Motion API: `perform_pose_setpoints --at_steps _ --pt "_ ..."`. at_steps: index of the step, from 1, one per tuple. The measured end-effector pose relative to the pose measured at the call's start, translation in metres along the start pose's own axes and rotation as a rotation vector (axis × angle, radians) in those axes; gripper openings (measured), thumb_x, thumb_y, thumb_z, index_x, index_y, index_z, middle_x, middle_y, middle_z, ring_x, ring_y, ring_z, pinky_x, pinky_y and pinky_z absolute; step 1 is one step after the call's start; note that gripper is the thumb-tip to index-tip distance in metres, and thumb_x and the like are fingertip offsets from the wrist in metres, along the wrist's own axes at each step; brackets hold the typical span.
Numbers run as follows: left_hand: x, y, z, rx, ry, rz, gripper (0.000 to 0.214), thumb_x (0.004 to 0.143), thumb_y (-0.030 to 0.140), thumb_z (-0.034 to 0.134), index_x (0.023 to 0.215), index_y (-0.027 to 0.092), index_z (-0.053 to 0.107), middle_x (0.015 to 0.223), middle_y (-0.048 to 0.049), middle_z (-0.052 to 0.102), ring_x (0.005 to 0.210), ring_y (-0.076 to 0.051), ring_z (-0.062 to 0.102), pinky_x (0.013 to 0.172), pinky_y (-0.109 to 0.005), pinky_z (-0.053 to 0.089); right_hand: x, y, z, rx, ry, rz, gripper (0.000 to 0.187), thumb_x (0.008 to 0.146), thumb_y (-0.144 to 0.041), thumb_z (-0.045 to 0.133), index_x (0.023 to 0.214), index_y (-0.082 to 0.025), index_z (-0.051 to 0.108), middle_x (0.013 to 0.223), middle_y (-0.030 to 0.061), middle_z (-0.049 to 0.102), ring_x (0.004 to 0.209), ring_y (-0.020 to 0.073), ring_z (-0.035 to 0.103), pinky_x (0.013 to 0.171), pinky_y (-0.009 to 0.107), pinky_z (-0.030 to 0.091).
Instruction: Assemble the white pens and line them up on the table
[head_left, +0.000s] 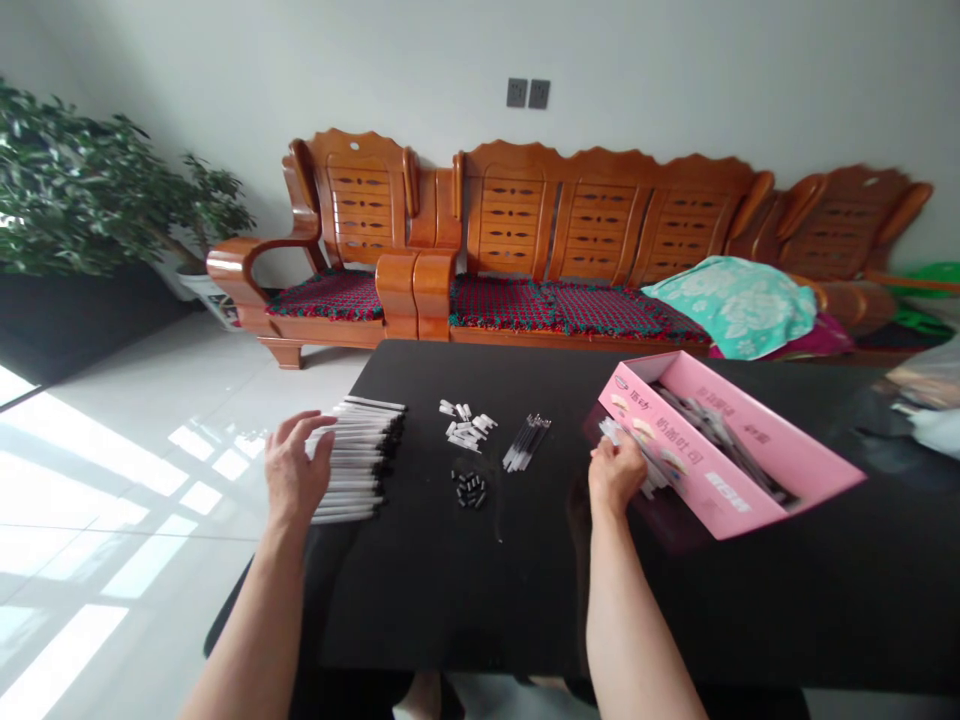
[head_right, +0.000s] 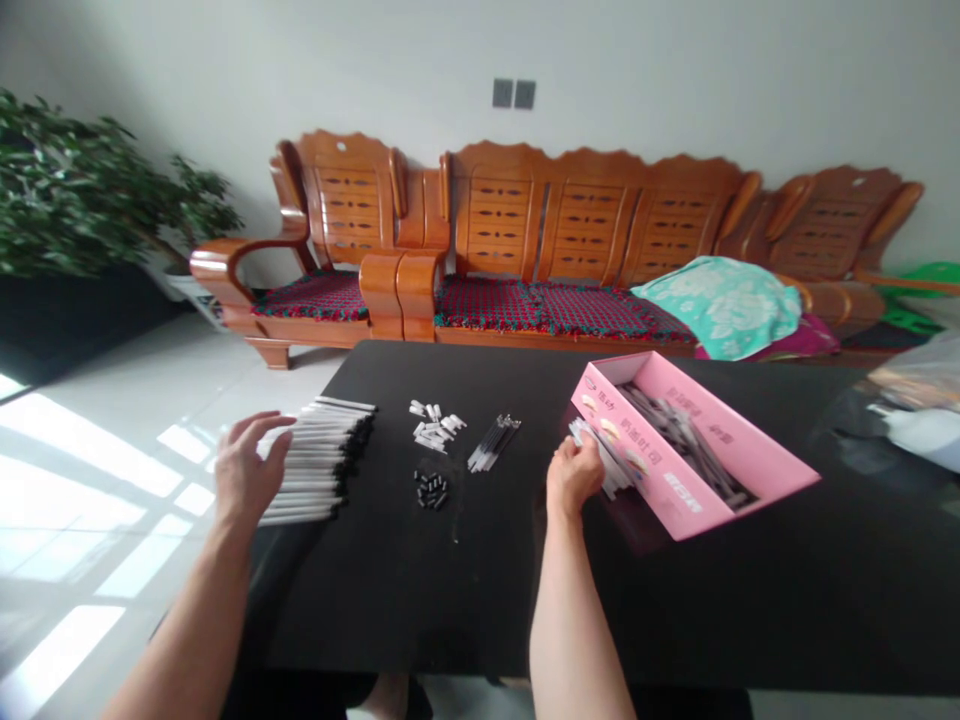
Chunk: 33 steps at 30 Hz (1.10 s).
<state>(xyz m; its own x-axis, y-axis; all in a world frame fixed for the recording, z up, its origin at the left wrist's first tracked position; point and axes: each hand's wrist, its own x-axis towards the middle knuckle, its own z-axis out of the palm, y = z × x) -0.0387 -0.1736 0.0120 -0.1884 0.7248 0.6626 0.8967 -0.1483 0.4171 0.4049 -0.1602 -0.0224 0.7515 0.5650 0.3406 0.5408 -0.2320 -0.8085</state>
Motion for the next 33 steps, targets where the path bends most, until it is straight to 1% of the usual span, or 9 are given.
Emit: perform_pose_setpoints --at_steps 2,4,8,11,16,21,25,29,33 --pt "0.003 0.026 0.010 -0.081 -0.047 0.025 0.024 0.091 0.032 0.051 0.103 0.022 0.069 0.115 -0.0069 0.064 0.110 -0.026 0.058 0.101 -0.042 0.042 0.010 0.004 -0.011 -0.248 0.032 0.082 0.045 0.079 -0.023 0.055 0.121 -0.008 0.064 0.094 0.0230 0.073 0.095 0.0406 0.069 0.076 0.049 0.052" --pt "0.004 0.053 0.023 -0.167 -0.085 0.048 0.022 0.091 0.030 0.052 0.101 0.022 0.070 0.114 -0.0059 0.065 0.110 -0.025 0.058 0.100 -0.040 0.043 0.015 0.006 -0.019 -0.372 -0.024 0.183 0.048 0.080 -0.024 0.055 0.124 -0.006 0.061 0.104 0.0280 0.070 0.101 0.0441 0.067 0.077 0.052 0.050" --pt "0.002 0.094 0.051 -0.308 -0.153 0.063 0.020 0.091 0.026 0.053 0.099 0.023 0.070 0.115 -0.0050 0.065 0.110 -0.022 0.060 0.099 -0.037 0.046 0.021 0.012 -0.025 -0.484 -0.112 0.248 0.044 0.077 -0.025 0.057 0.114 -0.004 0.064 0.100 0.0305 0.071 0.097 0.0442 0.068 0.074 0.050 0.050" --pt "-0.003 0.110 0.069 -0.378 -0.200 0.078 0.019 0.090 0.022 0.054 0.098 0.023 0.071 0.114 -0.0053 0.065 0.109 -0.022 0.060 0.098 -0.036 0.047 0.024 0.019 -0.023 -0.529 -0.121 0.217 0.036 0.072 -0.024 0.059 0.101 -0.005 0.070 0.092 0.0301 0.072 0.088 0.0432 0.070 0.070 0.049 0.051" --pt "-0.019 0.118 0.088 -0.428 -0.266 0.071 0.019 0.088 0.017 0.054 0.097 0.022 0.070 0.111 -0.0061 0.066 0.105 -0.022 0.062 0.094 -0.035 0.049 0.017 0.013 -0.019 -0.556 -0.146 0.061 0.026 0.070 -0.020 0.059 0.089 -0.008 0.073 0.084 0.0273 0.073 0.080 0.0418 0.072 0.066 0.050 0.053" --pt "-0.033 0.122 0.099 -0.415 -0.326 0.116 0.020 0.087 0.013 0.055 0.097 0.022 0.070 0.108 -0.0061 0.066 0.102 -0.022 0.061 0.092 -0.035 0.049 -0.001 -0.014 -0.018 -0.599 -0.285 -0.010 0.026 0.079 -0.025 0.062 0.098 -0.010 0.072 0.091 0.0248 0.073 0.088 0.0403 0.071 0.072 0.050 0.053" --pt "-0.038 0.121 0.107 -0.306 -0.362 0.140 0.020 0.086 0.012 0.057 0.098 0.021 0.070 0.106 -0.0062 0.067 0.098 -0.023 0.059 0.089 -0.036 0.048 -0.011 -0.030 -0.016 -0.612 -0.346 -0.039 0.030 0.083 -0.022 0.061 0.109 -0.012 0.070 0.097 0.0226 0.073 0.095 0.0389 0.070 0.077 0.047 0.053" --pt "-0.040 0.120 0.111 -0.221 -0.413 0.159 0.018 0.086 0.013 0.058 0.097 0.022 0.070 0.104 -0.0060 0.066 0.094 -0.023 0.058 0.087 -0.036 0.048 -0.015 -0.033 -0.014 -0.621 -0.367 -0.069 0.030 0.083 -0.020 0.061 0.111 -0.014 0.070 0.096 0.0196 0.074 0.094 0.0371 0.071 0.077 0.044 0.053" --pt "-0.040 0.121 0.110 -0.192 -0.437 0.176 0.020 0.085 0.014 0.059 0.099 0.022 0.070 0.101 -0.0059 0.065 0.093 -0.023 0.057 0.086 -0.036 0.048 -0.015 -0.026 -0.011 -0.603 -0.315 -0.129 0.028 0.080 -0.021 0.062 0.105 -0.015 0.073 0.089 0.0172 0.075 0.089 0.0352 0.072 0.073 0.042 0.054"
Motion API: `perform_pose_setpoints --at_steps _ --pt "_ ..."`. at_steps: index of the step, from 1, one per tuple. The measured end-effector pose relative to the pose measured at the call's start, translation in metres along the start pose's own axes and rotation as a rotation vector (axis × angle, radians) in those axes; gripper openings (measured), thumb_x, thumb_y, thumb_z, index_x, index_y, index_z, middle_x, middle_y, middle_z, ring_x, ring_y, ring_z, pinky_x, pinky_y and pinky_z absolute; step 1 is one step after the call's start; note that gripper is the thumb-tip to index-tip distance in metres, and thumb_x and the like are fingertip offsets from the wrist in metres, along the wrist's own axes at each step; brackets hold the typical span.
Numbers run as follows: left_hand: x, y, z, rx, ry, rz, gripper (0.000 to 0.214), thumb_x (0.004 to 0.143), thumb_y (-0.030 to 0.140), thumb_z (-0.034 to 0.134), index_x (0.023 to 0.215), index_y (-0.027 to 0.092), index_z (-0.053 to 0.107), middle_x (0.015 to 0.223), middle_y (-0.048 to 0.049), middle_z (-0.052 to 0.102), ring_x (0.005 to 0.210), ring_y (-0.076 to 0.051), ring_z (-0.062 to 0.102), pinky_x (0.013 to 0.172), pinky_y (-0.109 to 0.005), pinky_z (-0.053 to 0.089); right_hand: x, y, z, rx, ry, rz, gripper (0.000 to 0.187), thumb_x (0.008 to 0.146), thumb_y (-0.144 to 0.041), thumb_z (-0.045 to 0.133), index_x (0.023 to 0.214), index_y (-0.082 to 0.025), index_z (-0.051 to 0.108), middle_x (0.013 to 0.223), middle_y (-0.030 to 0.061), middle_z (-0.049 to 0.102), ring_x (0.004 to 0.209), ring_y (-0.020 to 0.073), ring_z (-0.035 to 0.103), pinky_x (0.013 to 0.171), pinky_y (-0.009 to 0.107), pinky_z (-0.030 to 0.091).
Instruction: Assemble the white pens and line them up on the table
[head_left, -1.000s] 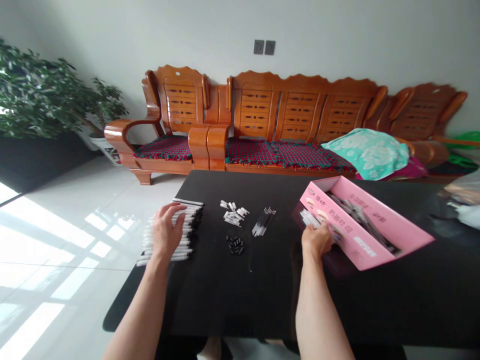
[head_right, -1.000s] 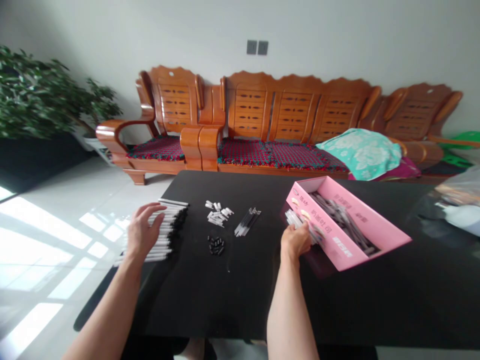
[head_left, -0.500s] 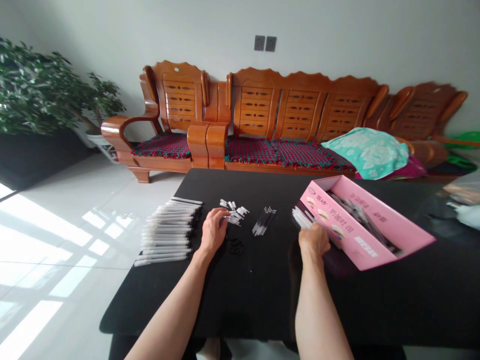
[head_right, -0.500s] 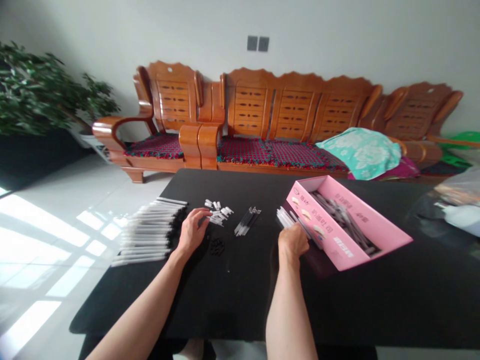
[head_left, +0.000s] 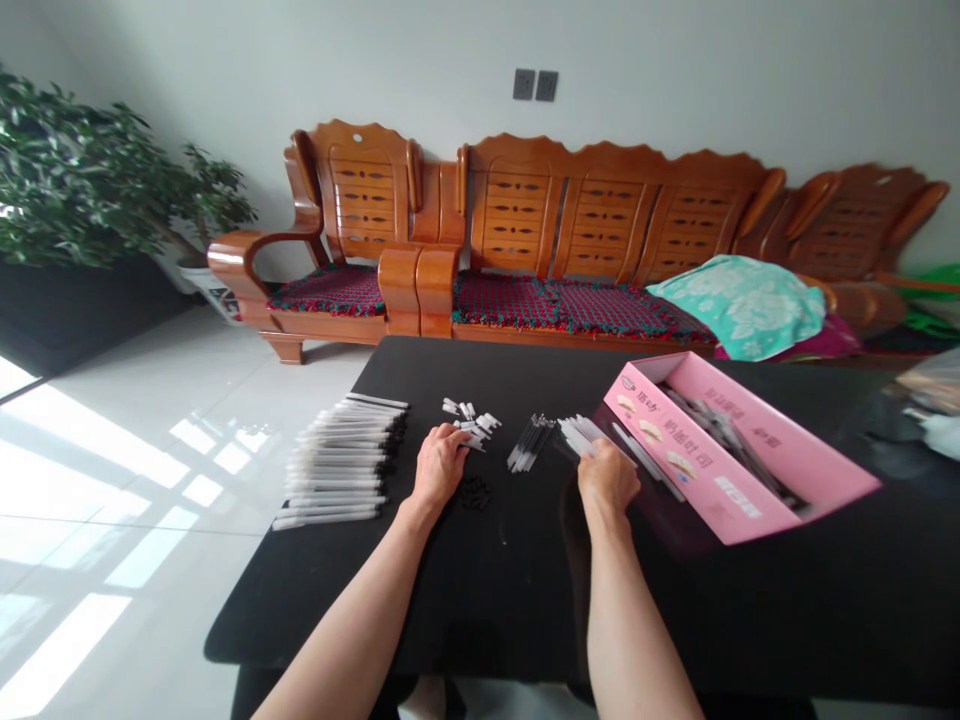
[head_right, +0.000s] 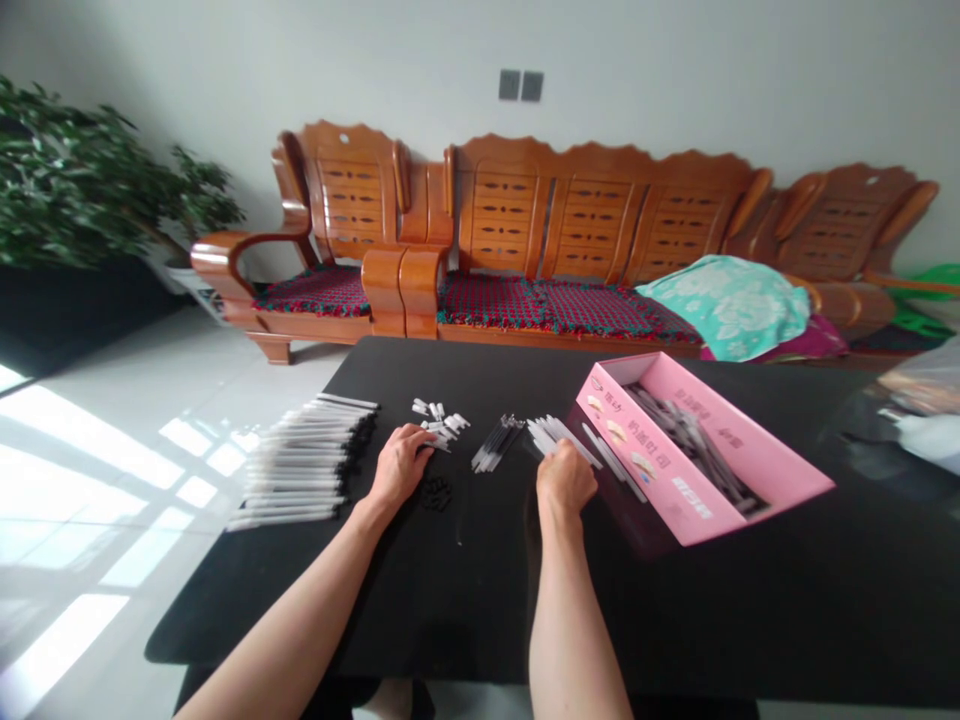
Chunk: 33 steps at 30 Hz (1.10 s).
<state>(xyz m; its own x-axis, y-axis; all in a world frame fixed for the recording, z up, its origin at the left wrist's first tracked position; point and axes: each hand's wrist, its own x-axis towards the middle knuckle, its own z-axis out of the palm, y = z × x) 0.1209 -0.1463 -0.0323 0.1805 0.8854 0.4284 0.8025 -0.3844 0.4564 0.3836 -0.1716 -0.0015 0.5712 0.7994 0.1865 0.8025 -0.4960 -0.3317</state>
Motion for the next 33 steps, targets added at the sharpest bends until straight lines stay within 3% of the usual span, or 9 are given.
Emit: perform_pose_setpoints --at_steps 8,19,24,29,31,33 --pt "0.000 -0.002 -0.003 0.036 0.026 -0.031 0.016 0.084 0.015 0.060 0.094 0.023 0.069 0.100 -0.0065 0.063 0.092 -0.023 0.057 0.085 -0.036 0.047 0.004 0.014 0.023 0.176 0.280 -0.155 0.010 0.072 -0.021 0.063 0.074 -0.017 0.072 0.061 0.0137 0.066 0.066 0.0359 0.070 0.057 0.047 0.052" --pt "-0.004 0.000 -0.007 -0.032 0.011 -0.066 0.002 0.085 0.017 0.063 0.085 0.019 0.064 0.088 -0.0053 0.064 0.088 -0.022 0.058 0.079 -0.032 0.045 0.003 0.006 0.007 0.068 0.112 -0.055 0.014 0.077 -0.021 0.065 0.085 -0.016 0.074 0.076 0.0180 0.072 0.076 0.0367 0.071 0.063 0.044 0.051" --pt "-0.004 0.003 -0.010 -0.198 0.047 -0.116 0.002 0.086 0.021 0.062 0.087 0.020 0.064 0.086 -0.0026 0.068 0.080 -0.018 0.062 0.075 -0.029 0.047 -0.001 -0.001 0.002 0.115 0.171 -0.062 0.018 0.082 -0.026 0.062 0.091 -0.016 0.074 0.073 0.0162 0.072 0.073 0.0346 0.070 0.063 0.040 0.049" --pt "-0.003 0.009 -0.011 -0.449 0.032 -0.211 0.010 0.084 0.026 0.065 0.091 0.020 0.069 0.084 -0.0009 0.072 0.071 -0.015 0.065 0.070 -0.025 0.050 -0.012 -0.016 0.005 0.398 0.307 -0.205 0.034 0.088 -0.044 0.055 0.080 -0.015 0.072 0.068 0.0125 0.071 0.067 0.0257 0.067 0.066 0.034 0.049" --pt "-0.002 0.010 -0.010 -0.528 0.020 -0.232 0.014 0.083 0.028 0.066 0.093 0.020 0.071 0.084 -0.0015 0.073 0.071 -0.015 0.065 0.069 -0.025 0.051 -0.017 -0.023 0.010 0.595 0.248 -0.255 0.040 0.087 -0.050 0.055 0.072 -0.016 0.069 0.063 0.0101 0.069 0.061 0.0214 0.065 0.064 0.030 0.050" --pt "-0.002 0.010 -0.007 -0.591 0.006 -0.238 0.018 0.081 0.030 0.067 0.095 0.020 0.073 0.085 -0.0023 0.074 0.072 -0.016 0.066 0.068 -0.025 0.052 -0.021 -0.029 0.017 0.829 0.097 -0.237 0.042 0.087 -0.053 0.055 0.068 -0.017 0.065 0.056 0.0055 0.065 0.049 0.0162 0.061 0.055 0.026 0.049"
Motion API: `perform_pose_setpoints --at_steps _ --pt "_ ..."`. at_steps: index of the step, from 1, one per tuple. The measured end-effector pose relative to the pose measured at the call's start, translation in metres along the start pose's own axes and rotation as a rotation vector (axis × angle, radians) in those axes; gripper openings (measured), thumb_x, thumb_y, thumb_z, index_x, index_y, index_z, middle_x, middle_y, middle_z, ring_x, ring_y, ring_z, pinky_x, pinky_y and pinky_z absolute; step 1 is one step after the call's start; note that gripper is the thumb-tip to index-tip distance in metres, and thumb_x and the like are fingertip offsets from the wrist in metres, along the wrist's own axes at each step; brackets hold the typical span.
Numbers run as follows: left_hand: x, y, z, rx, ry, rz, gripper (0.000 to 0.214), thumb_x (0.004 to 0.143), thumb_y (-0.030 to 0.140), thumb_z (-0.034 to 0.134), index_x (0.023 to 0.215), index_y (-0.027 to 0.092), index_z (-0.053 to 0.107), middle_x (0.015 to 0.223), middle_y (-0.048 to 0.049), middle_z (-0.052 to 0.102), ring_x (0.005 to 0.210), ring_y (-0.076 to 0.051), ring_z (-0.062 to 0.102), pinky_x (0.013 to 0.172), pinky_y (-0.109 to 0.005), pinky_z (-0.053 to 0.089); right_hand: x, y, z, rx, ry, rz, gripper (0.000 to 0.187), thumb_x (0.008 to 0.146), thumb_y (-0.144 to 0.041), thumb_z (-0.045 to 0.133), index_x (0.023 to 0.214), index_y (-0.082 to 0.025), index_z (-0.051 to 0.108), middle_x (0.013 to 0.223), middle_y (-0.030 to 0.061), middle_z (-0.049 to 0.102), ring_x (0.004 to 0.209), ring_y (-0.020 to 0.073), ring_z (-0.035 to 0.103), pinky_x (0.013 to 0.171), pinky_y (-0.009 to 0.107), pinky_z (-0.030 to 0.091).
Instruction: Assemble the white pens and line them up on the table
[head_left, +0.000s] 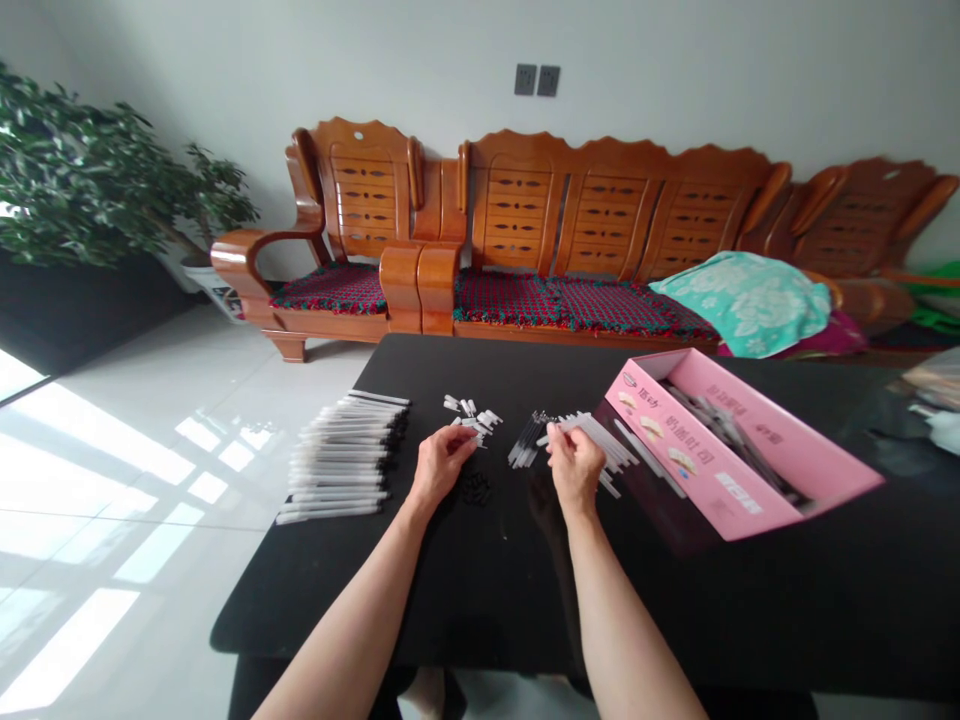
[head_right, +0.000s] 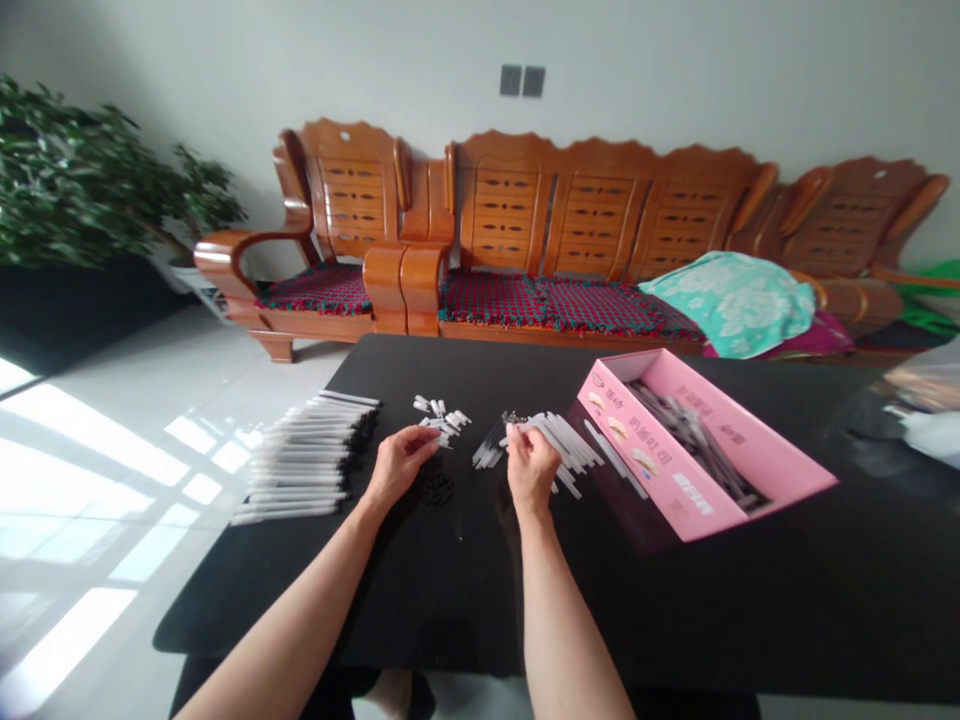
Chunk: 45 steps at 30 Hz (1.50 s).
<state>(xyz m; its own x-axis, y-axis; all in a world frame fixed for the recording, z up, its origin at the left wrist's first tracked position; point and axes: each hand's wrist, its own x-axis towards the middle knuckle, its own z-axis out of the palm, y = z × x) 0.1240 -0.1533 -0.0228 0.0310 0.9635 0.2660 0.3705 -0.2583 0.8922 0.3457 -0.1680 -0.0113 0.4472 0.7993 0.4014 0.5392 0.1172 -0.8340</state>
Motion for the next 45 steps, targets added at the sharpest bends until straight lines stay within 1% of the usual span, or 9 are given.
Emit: perform_pose_setpoints --at_steps 3,6,13,18,21,26,31,38,45 --pt "0.001 -0.003 0.002 -0.068 -0.024 -0.018 0.021 0.079 0.031 0.069 0.095 0.018 0.075 0.085 -0.0034 0.075 0.072 -0.017 0.067 0.067 -0.025 0.052 -0.003 0.005 0.011 0.311 -0.136 0.194 0.041 0.084 -0.055 0.058 0.074 -0.016 0.065 0.053 0.0005 0.063 0.036 0.0119 0.054 0.035 0.021 0.039" --pt "0.001 -0.004 0.002 -0.090 -0.029 -0.032 0.022 0.078 0.031 0.069 0.095 0.018 0.075 0.084 -0.0036 0.075 0.072 -0.017 0.067 0.065 -0.024 0.051 -0.003 0.012 0.015 0.404 -0.176 0.311 0.040 0.080 -0.055 0.062 0.076 -0.015 0.064 0.051 -0.0007 0.062 0.033 0.0126 0.054 0.029 0.019 0.036" --pt "0.001 -0.008 0.002 -0.107 -0.023 -0.039 0.022 0.078 0.030 0.069 0.094 0.016 0.076 0.080 -0.0037 0.074 0.069 -0.017 0.066 0.063 -0.024 0.050 0.002 0.016 0.005 0.096 0.029 0.109 0.041 0.083 -0.052 0.060 0.061 -0.017 0.057 0.053 0.0036 0.065 0.042 0.0143 0.062 0.046 0.022 0.051" --pt "0.001 -0.010 0.003 -0.130 -0.036 -0.036 0.024 0.079 0.030 0.068 0.096 0.016 0.076 0.083 -0.0042 0.074 0.071 -0.018 0.066 0.062 -0.024 0.050 -0.003 0.012 0.011 0.333 -0.035 0.138 0.040 0.082 -0.054 0.061 0.076 -0.014 0.064 0.056 0.0032 0.066 0.042 0.0157 0.063 0.041 0.023 0.051" --pt "0.000 -0.008 0.002 -0.016 -0.021 0.007 0.021 0.080 0.027 0.067 0.097 0.019 0.075 0.083 -0.0027 0.073 0.070 -0.016 0.065 0.064 -0.025 0.050 -0.003 0.013 0.015 0.460 -0.047 0.206 0.037 0.080 -0.051 0.065 0.083 -0.013 0.065 0.055 0.0008 0.065 0.040 0.0153 0.062 0.038 0.023 0.051" --pt "-0.003 -0.003 -0.004 0.342 0.010 0.093 0.018 0.079 0.018 0.065 0.093 0.023 0.075 0.084 -0.0021 0.068 0.066 -0.014 0.059 0.067 -0.026 0.048 0.001 0.018 0.015 0.439 0.032 0.321 0.032 0.078 -0.045 0.067 0.077 -0.013 0.063 0.052 -0.0002 0.064 0.037 0.0146 0.060 0.033 0.021 0.047" --pt "-0.004 0.006 -0.001 0.504 0.101 0.167 0.019 0.080 0.019 0.067 0.097 0.025 0.074 0.101 -0.0052 0.067 0.092 -0.022 0.061 0.082 -0.032 0.049 0.001 0.017 0.014 0.387 0.101 0.324 0.028 0.080 -0.040 0.064 0.070 -0.015 0.061 0.051 -0.0004 0.063 0.035 0.0137 0.058 0.032 0.021 0.047" --pt "0.000 0.034 0.036 0.496 -0.238 0.213 0.014 0.081 0.030 0.070 0.092 0.022 0.073 0.085 -0.0038 0.066 0.081 -0.020 0.062 0.071 -0.028 0.047 0.002 0.024 0.013 0.350 0.208 0.309 0.031 0.081 -0.042 0.062 0.067 -0.015 0.061 0.052 0.0010 0.064 0.035 0.0130 0.057 0.033 0.021 0.046" --pt "0.004 0.046 0.063 0.692 -0.341 0.236 0.034 0.082 0.040 0.070 0.108 0.018 0.067 0.099 -0.0071 0.064 0.096 -0.023 0.062 0.079 -0.028 0.049 0.002 0.027 0.014 0.301 0.199 0.261 0.038 0.083 -0.047 0.060 0.063 -0.015 0.061 0.050 0.0027 0.064 0.034 0.0132 0.057 0.034 0.021 0.045"
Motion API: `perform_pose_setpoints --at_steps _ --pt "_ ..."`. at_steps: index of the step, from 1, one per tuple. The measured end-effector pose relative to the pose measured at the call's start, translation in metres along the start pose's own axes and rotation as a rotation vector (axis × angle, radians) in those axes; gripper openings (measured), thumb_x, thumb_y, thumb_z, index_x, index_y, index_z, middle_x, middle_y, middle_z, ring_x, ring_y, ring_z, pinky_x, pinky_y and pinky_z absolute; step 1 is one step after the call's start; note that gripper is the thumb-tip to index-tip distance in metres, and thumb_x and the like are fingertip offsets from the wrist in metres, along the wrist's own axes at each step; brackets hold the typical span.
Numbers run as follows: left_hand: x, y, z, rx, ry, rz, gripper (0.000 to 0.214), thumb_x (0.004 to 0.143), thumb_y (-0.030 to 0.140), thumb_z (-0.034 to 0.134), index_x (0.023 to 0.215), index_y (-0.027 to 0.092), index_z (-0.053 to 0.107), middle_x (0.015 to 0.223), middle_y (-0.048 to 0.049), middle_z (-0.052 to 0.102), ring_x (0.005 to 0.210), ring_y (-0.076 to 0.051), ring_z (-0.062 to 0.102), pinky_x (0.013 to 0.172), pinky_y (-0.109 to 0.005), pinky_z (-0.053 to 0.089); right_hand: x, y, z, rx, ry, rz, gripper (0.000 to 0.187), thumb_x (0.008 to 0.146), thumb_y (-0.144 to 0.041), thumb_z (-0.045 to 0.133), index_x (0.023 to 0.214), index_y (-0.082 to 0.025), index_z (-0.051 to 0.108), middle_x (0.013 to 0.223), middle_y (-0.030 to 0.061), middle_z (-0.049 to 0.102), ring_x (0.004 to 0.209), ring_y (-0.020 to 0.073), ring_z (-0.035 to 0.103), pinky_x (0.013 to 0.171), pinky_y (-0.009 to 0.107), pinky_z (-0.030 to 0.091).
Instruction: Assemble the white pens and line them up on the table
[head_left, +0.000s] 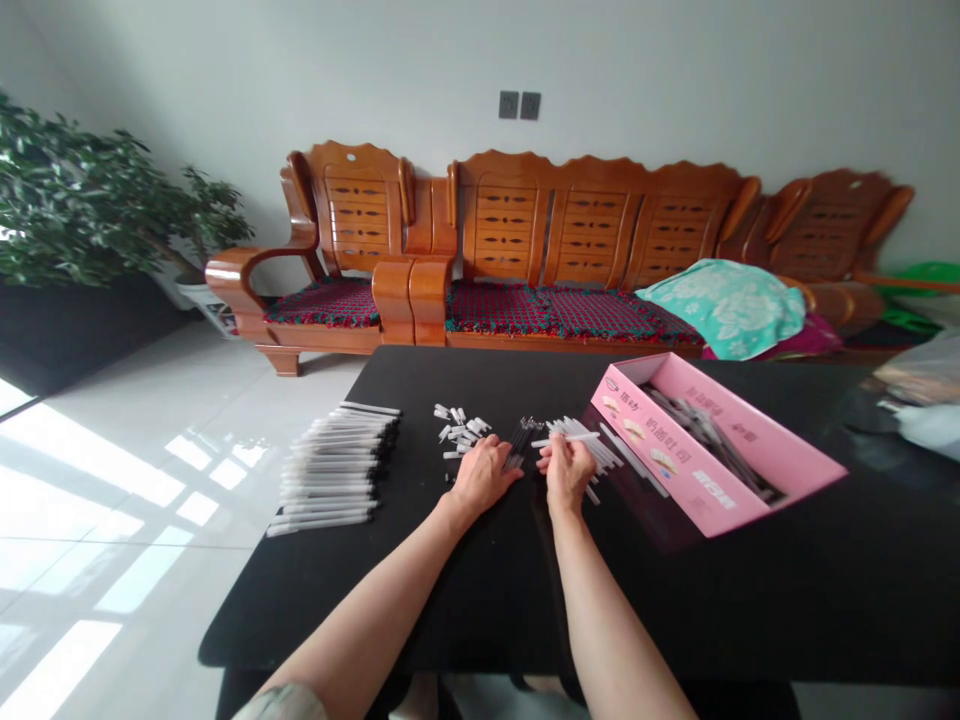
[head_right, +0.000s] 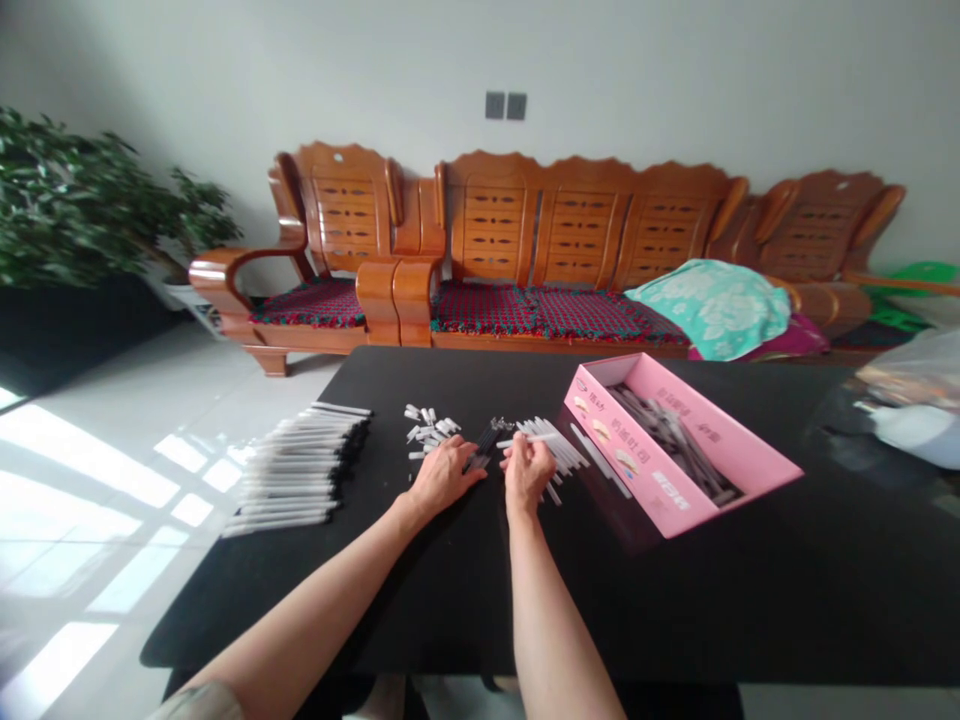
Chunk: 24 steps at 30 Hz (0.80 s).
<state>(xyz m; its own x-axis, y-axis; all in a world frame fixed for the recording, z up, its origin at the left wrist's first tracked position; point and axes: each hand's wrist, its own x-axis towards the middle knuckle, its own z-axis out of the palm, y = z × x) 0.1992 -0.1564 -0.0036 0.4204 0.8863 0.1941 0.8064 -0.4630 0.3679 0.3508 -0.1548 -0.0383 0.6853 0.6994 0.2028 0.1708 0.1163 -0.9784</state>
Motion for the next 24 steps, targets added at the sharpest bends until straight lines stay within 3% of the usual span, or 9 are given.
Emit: perform_pose_setpoints --at_steps 5,10,18,24 --pt "0.002 0.003 0.001 0.031 -0.041 -0.054 0.023 0.087 0.029 0.064 0.105 0.016 0.066 0.102 -0.0082 0.064 0.095 -0.021 0.064 0.081 -0.028 0.049 -0.001 -0.001 -0.001 -0.015 -0.014 -0.016 0.037 0.085 -0.044 0.060 0.062 -0.015 0.061 0.050 0.0018 0.063 0.035 0.0123 0.057 0.036 0.020 0.046" --pt "-0.004 -0.007 -0.003 -0.007 -0.043 -0.118 0.017 0.085 0.026 0.065 0.098 0.016 0.068 0.097 -0.0080 0.066 0.086 -0.021 0.065 0.075 -0.028 0.047 -0.003 -0.005 0.000 0.019 -0.013 0.006 0.035 0.084 -0.043 0.062 0.062 -0.015 0.061 0.050 0.0014 0.064 0.034 0.0120 0.057 0.033 0.020 0.044" --pt "-0.011 -0.030 0.001 -0.165 0.084 -0.129 0.007 0.081 0.021 0.070 0.077 0.016 0.071 0.080 -0.0052 0.066 0.073 -0.017 0.060 0.066 -0.025 0.042 -0.004 -0.009 0.001 0.039 -0.052 0.037 0.034 0.083 -0.044 0.063 0.065 -0.015 0.061 0.052 0.0009 0.064 0.034 0.0124 0.057 0.031 0.020 0.046" --pt "-0.013 -0.037 0.001 -0.208 0.176 -0.161 0.011 0.083 0.020 0.067 0.075 0.016 0.073 0.074 -0.0048 0.068 0.068 -0.016 0.060 0.066 -0.026 0.042 -0.004 -0.008 0.001 0.023 -0.069 0.039 0.035 0.083 -0.046 0.063 0.067 -0.015 0.061 0.053 0.0013 0.064 0.035 0.0126 0.058 0.031 0.020 0.047"
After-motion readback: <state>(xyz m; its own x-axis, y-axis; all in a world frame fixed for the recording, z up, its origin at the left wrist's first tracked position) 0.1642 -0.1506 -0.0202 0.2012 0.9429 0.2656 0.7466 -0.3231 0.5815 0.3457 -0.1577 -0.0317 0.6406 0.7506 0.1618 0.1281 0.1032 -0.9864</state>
